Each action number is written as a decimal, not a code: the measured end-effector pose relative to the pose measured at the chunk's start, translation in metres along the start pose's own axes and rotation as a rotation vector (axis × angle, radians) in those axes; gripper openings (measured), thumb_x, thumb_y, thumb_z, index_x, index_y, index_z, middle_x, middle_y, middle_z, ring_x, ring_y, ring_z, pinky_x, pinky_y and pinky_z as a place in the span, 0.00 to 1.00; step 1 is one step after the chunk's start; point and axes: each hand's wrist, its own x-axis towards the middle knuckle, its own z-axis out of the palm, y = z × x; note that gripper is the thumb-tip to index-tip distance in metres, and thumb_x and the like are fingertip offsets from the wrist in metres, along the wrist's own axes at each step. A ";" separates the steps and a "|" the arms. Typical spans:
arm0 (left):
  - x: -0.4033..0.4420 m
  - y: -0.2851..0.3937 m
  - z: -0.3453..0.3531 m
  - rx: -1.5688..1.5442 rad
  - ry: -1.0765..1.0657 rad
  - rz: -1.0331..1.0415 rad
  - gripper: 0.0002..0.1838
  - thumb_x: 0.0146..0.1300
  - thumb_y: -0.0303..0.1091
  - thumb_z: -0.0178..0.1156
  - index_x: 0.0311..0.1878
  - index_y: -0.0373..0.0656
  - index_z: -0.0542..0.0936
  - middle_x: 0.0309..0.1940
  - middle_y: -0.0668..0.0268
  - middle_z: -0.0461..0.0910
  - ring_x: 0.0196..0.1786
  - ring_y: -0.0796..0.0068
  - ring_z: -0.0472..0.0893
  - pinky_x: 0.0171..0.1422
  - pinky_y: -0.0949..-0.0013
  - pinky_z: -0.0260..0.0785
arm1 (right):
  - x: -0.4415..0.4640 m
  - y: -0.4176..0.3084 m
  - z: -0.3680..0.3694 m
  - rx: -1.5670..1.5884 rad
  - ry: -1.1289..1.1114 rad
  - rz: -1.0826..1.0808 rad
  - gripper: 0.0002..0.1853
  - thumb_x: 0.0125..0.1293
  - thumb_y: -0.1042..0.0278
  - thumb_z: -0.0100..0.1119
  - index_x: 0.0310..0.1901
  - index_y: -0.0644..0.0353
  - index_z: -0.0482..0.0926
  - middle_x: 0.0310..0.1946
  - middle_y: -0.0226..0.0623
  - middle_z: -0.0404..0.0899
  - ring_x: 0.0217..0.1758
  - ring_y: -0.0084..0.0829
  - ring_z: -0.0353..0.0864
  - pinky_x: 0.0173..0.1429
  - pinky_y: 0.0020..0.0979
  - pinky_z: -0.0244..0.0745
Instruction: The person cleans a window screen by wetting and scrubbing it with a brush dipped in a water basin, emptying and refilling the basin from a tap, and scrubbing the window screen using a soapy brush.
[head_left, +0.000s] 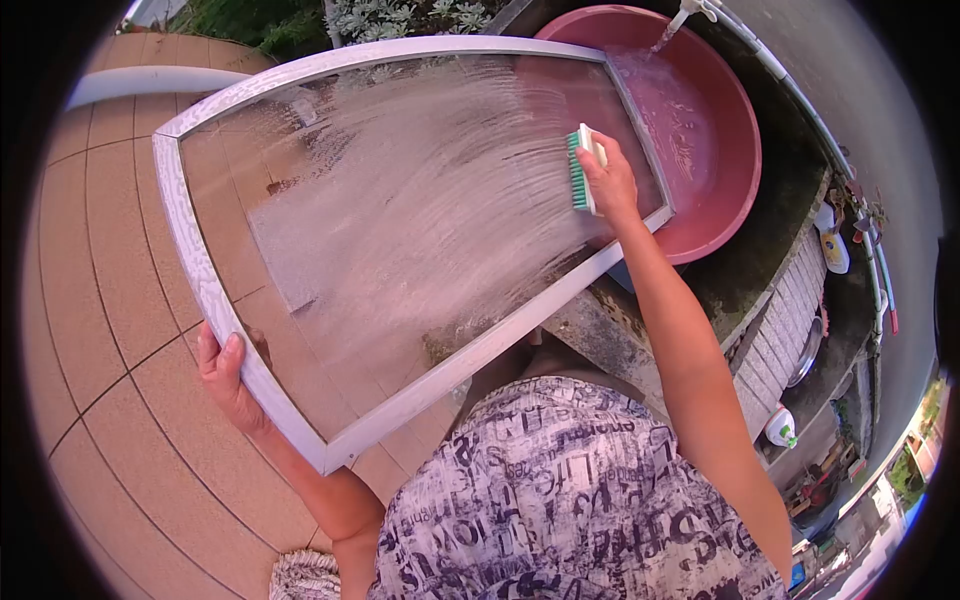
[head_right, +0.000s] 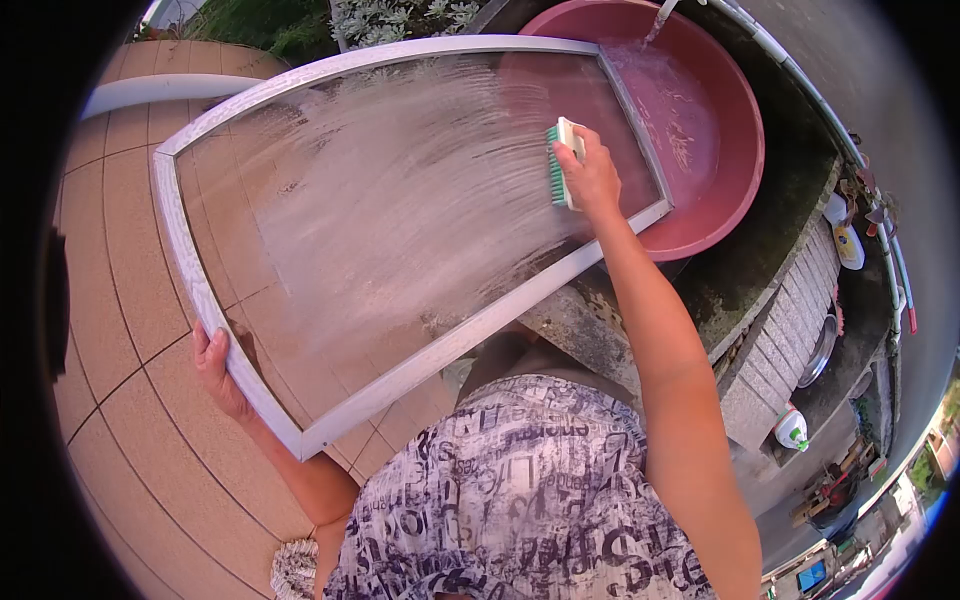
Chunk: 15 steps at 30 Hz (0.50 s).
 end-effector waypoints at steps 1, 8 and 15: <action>-0.003 -0.001 0.006 0.004 0.043 0.004 0.17 0.59 0.23 0.58 0.53 0.33 0.73 0.35 0.63 0.79 0.32 0.78 0.79 0.39 0.77 0.75 | 0.010 0.013 0.003 0.095 -0.001 0.168 0.29 0.60 0.46 0.60 0.59 0.53 0.72 0.49 0.47 0.78 0.52 0.44 0.80 0.54 0.41 0.73; -0.007 -0.001 0.009 -0.053 0.078 0.004 0.15 0.59 0.25 0.57 0.51 0.35 0.74 0.35 0.62 0.81 0.33 0.77 0.81 0.38 0.76 0.76 | -0.124 -0.255 0.052 0.084 -0.226 -0.896 0.33 0.51 0.52 0.69 0.58 0.55 0.71 0.42 0.45 0.71 0.43 0.42 0.77 0.40 0.38 0.76; -0.005 -0.007 0.001 -0.038 0.084 0.036 0.17 0.55 0.23 0.59 0.49 0.28 0.77 0.39 0.57 0.82 0.37 0.74 0.82 0.47 0.73 0.75 | -0.170 -0.214 0.012 0.245 -0.881 -1.463 0.39 0.42 0.61 0.72 0.61 0.53 0.72 0.39 0.41 0.70 0.41 0.38 0.75 0.37 0.36 0.74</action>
